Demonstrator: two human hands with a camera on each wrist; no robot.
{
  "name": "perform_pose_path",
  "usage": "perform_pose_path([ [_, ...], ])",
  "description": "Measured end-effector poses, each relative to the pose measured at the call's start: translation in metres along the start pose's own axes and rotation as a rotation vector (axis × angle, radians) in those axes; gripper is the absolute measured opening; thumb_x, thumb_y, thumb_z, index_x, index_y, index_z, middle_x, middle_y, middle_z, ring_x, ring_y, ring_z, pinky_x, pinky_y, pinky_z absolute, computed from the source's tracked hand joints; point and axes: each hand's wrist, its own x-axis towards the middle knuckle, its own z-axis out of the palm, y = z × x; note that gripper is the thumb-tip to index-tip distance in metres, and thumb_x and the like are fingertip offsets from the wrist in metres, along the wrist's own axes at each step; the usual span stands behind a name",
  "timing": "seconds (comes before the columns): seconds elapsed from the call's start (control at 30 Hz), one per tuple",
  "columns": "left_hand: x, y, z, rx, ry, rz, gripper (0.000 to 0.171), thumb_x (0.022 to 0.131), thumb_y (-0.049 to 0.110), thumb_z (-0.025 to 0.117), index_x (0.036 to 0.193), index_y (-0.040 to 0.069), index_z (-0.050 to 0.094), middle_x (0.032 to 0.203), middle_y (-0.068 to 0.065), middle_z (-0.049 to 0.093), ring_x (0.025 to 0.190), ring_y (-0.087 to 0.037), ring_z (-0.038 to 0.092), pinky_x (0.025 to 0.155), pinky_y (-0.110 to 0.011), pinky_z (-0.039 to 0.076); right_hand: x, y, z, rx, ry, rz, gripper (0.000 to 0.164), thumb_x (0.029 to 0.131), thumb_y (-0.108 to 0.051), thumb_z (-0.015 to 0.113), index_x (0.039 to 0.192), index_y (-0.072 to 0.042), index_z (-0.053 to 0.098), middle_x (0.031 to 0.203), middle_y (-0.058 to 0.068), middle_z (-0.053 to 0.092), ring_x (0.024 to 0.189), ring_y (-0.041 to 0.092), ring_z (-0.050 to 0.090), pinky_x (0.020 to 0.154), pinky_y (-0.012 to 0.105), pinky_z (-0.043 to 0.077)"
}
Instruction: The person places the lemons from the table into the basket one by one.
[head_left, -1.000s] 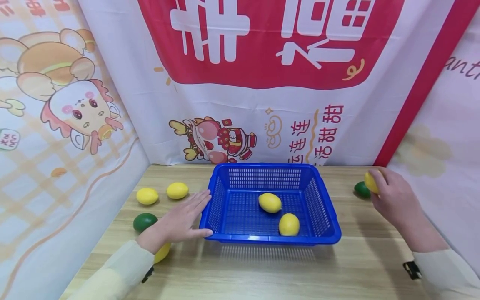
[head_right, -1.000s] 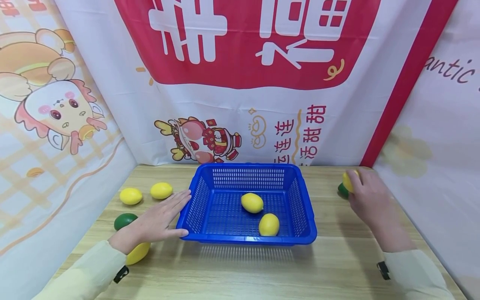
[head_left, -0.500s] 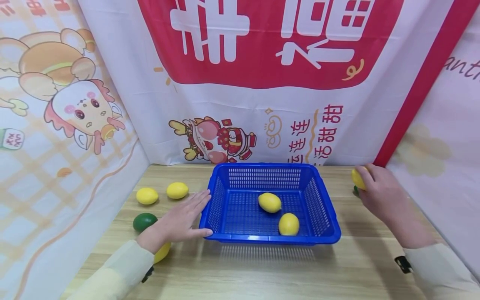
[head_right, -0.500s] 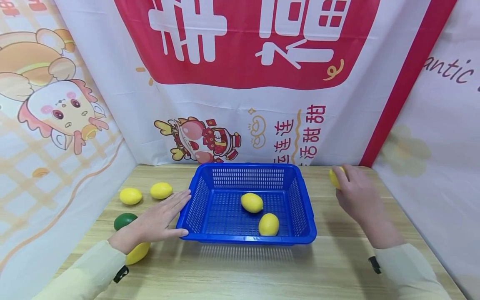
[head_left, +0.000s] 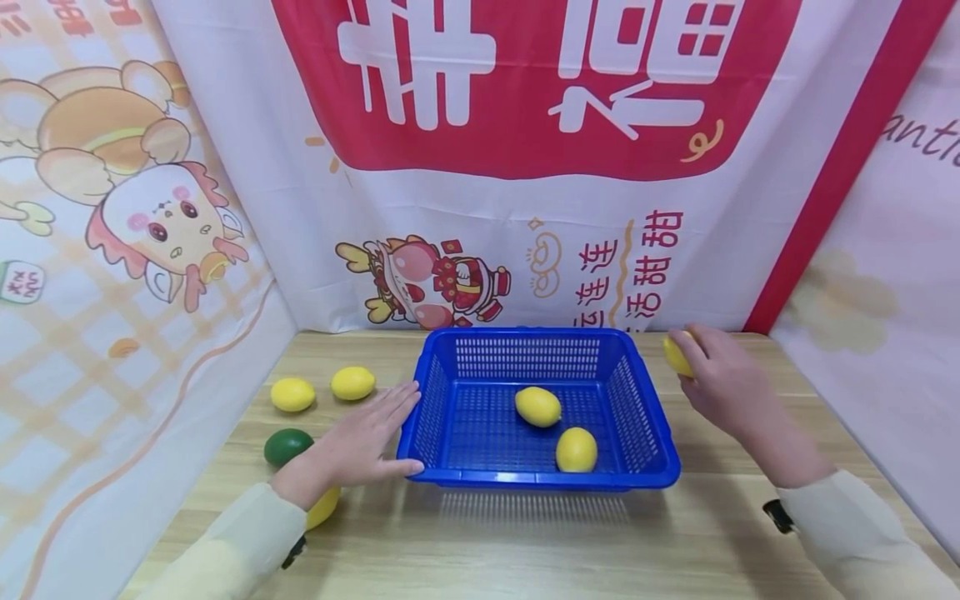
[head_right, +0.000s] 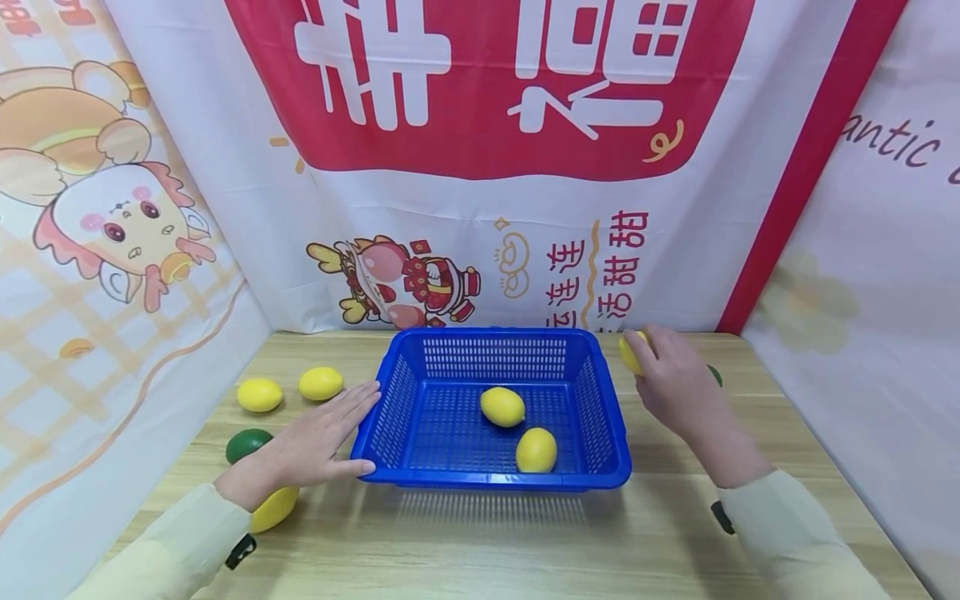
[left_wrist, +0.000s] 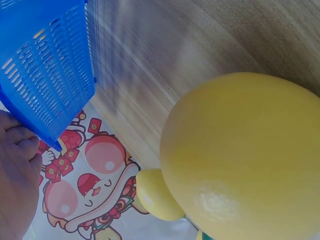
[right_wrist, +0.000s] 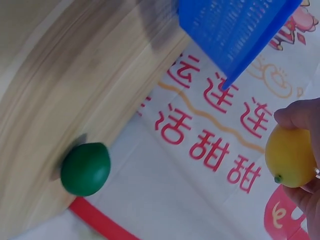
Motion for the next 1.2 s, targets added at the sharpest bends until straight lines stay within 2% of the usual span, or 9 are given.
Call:
perform_pose_path([
  [0.2, 0.000, -0.002, 0.002, 0.008, 0.006, -0.004, 0.095, 0.088, 0.065, 0.054, 0.153, 0.002, 0.024, 0.160, -0.013, 0.018, 0.146, -0.029, 0.016, 0.115, -0.050, 0.022, 0.011, -0.010, 0.006, 0.035, -0.014, -0.017, 0.075, 0.056, 0.010, 0.087, 0.123, 0.004, 0.054, 0.110, 0.024, 0.056, 0.091, 0.039, 0.057, 0.079, 0.052, 0.054],
  [0.43, 0.000, -0.002, 0.002, 0.008, 0.002, -0.005, 0.095, 0.088, 0.064, 0.055, 0.153, 0.002, 0.023, 0.160, -0.013, 0.018, 0.146, -0.028, 0.015, 0.115, -0.048, 0.021, 0.020, -0.021, 0.012, 0.040, -0.076, -0.010, 0.073, 0.063, 0.001, 0.088, 0.127, 0.000, 0.053, 0.116, 0.023, 0.056, 0.100, 0.038, 0.058, 0.084, 0.051, 0.054],
  [0.67, 0.001, -0.002, 0.002, 0.012, -0.011, -0.010, 0.095, 0.089, 0.065, 0.054, 0.153, 0.002, 0.023, 0.160, -0.013, 0.017, 0.146, -0.028, 0.014, 0.116, -0.047, 0.019, 0.028, -0.033, 0.020, 0.071, -0.139, -0.013, 0.069, 0.067, -0.001, 0.087, 0.127, 0.000, 0.053, 0.120, 0.024, 0.056, 0.106, 0.039, 0.058, 0.087, 0.052, 0.053],
  [0.97, -0.001, -0.001, 0.000, 0.009, -0.016, -0.018, 0.097, 0.089, 0.069, 0.049, 0.154, 0.003, 0.022, 0.160, -0.012, 0.016, 0.146, -0.028, 0.015, 0.116, -0.046, 0.018, 0.036, -0.046, 0.029, 0.100, -0.241, -0.055, 0.066, 0.069, -0.004, 0.086, 0.126, -0.001, 0.053, 0.117, 0.021, 0.056, 0.107, 0.037, 0.056, 0.089, 0.051, 0.052],
  [1.2, -0.001, 0.000, 0.000, 0.002, -0.019, -0.030, 0.096, 0.088, 0.067, 0.051, 0.154, 0.004, 0.022, 0.160, -0.011, 0.016, 0.146, -0.028, 0.015, 0.116, -0.047, 0.019, 0.039, -0.050, 0.037, 0.135, -0.319, -0.062, 0.062, 0.075, -0.009, 0.084, 0.128, -0.003, 0.053, 0.118, 0.017, 0.057, 0.106, 0.033, 0.057, 0.090, 0.048, 0.052],
])
